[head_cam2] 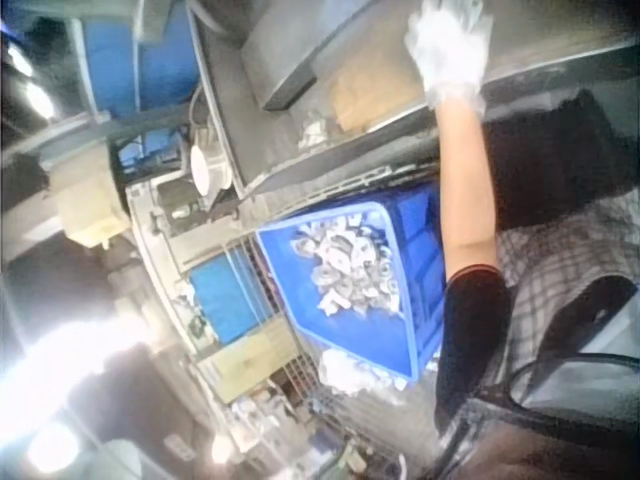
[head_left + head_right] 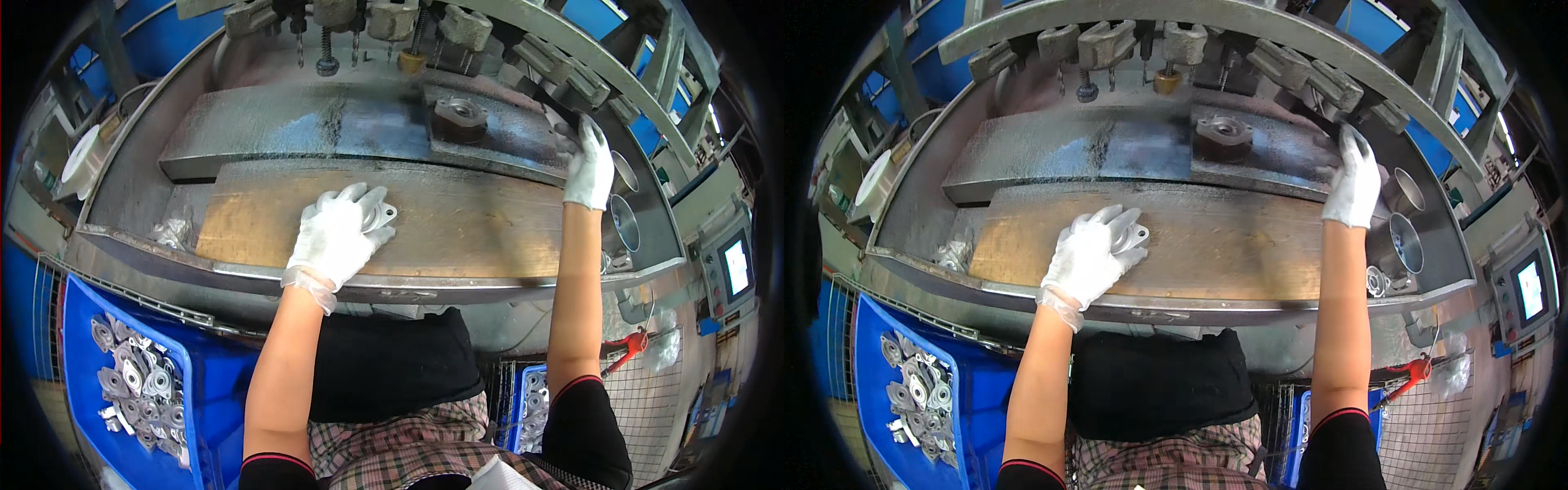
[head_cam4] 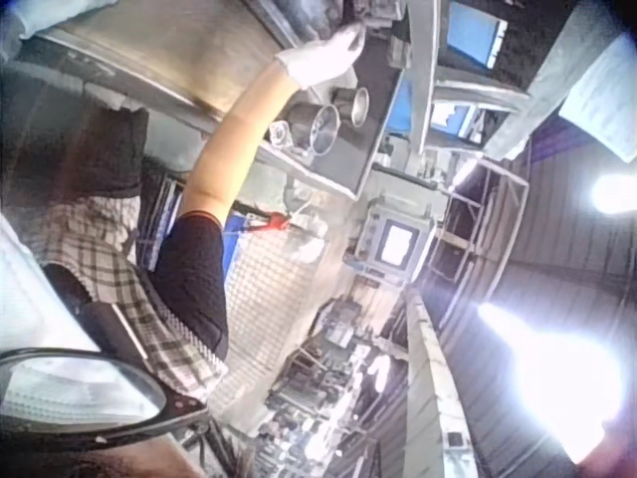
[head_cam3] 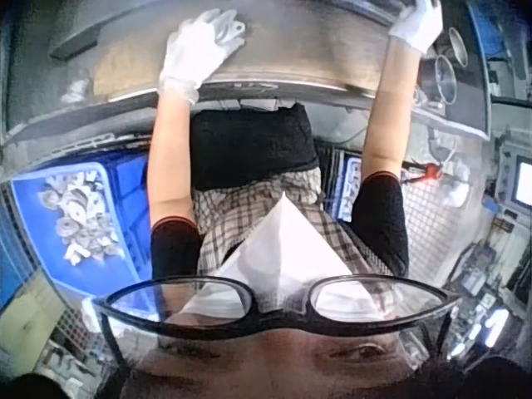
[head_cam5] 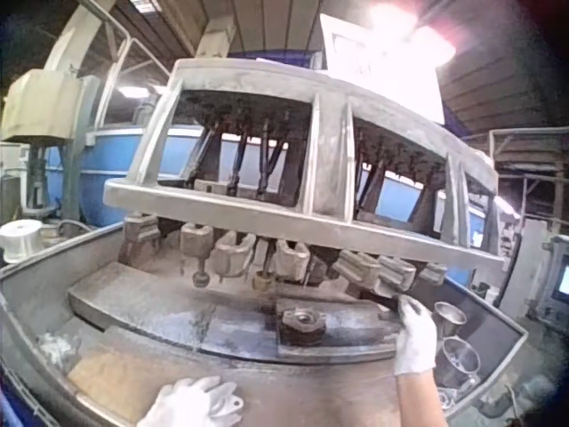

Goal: Machining and finishing metal flange components using an industrial machine and hand tools.

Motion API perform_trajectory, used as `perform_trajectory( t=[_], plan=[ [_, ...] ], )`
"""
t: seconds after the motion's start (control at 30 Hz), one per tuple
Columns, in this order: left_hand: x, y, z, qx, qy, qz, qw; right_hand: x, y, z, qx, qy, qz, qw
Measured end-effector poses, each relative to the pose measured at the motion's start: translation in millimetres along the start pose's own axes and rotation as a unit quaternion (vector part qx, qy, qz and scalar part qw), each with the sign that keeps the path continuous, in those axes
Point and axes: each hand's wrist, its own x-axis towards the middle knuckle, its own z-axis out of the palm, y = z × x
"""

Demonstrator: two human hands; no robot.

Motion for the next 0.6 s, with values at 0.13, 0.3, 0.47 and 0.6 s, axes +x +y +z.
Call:
perform_trajectory(
  t=[0.13, 0.3, 0.47, 0.6],
  plan=[
    [0, -2, 1, 0.0, 0.001, 0.004, 1.0, 6, 17, 41, 0.0, -0.008, 0.034, 0.999],
    [-1, -6, 5, -0.002, 0.025, 0.016, 1.0, -13, 24, 64, 0.041, 0.018, 0.05, 0.998],
    [-2, -7, 9, 0.009, 0.027, 0.017, 0.999, -61, 4, 44, -0.05, -0.014, 0.047, 0.998],
    [-2, -7, 8, 0.012, 0.023, 0.013, 1.0, -57, 21, 68, -0.07, -0.032, 0.024, 0.997]
  ],
)
